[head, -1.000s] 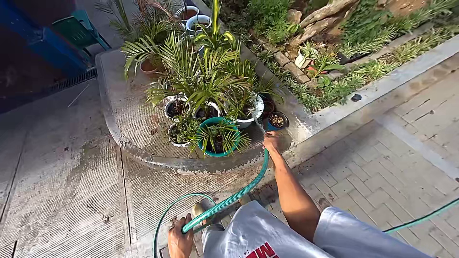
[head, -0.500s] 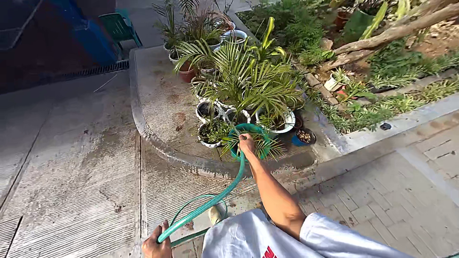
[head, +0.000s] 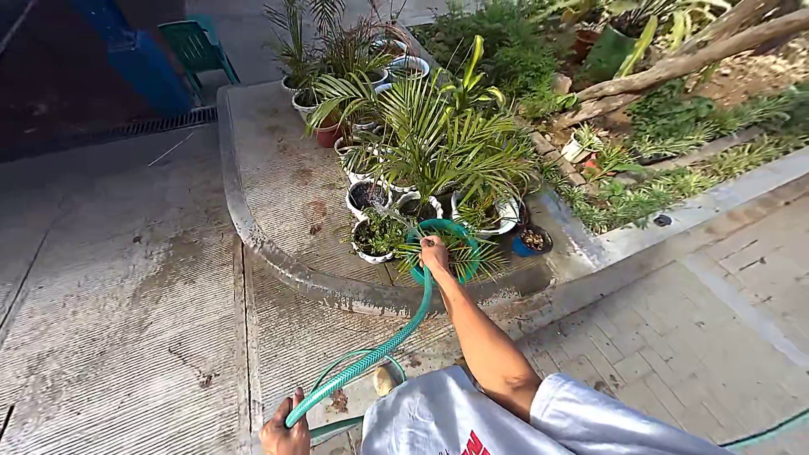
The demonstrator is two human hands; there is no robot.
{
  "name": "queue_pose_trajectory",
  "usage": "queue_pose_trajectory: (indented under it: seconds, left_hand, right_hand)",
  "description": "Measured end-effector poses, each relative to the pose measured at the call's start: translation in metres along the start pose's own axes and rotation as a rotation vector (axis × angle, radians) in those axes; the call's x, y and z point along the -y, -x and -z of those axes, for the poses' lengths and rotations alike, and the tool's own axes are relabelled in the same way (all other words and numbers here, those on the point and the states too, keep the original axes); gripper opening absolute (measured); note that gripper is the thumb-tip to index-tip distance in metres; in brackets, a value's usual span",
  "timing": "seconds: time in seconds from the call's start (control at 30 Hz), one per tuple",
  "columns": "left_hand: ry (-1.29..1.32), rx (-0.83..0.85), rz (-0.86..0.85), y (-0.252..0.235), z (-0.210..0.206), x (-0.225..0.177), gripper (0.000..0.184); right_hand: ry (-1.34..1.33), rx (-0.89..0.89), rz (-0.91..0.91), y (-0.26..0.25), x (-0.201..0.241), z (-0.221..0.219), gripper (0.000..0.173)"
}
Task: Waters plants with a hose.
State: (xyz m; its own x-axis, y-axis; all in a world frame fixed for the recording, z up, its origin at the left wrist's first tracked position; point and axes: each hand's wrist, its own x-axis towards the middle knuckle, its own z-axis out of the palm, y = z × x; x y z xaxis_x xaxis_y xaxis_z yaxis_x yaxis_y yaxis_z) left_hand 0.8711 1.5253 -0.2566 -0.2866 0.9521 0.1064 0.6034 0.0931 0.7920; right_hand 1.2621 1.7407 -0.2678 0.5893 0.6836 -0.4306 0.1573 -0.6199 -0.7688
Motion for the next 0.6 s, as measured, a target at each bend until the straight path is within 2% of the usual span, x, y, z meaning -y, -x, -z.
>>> queue_pose_trajectory:
  seconds: [0.47,0.6]
  left_hand:
    - [0.004,0.008,-0.038,-0.017,-0.010,0.011,0.051]
    - [0.007,0.008,-0.033,-0.021,-0.014,0.009,0.050]
  right_hand:
    - [0.006,-0.011,-0.052,0.002,0.004,-0.003,0.034]
    - [-0.091,-0.152,-0.051,-0.007,-0.003,0.000,0.036]
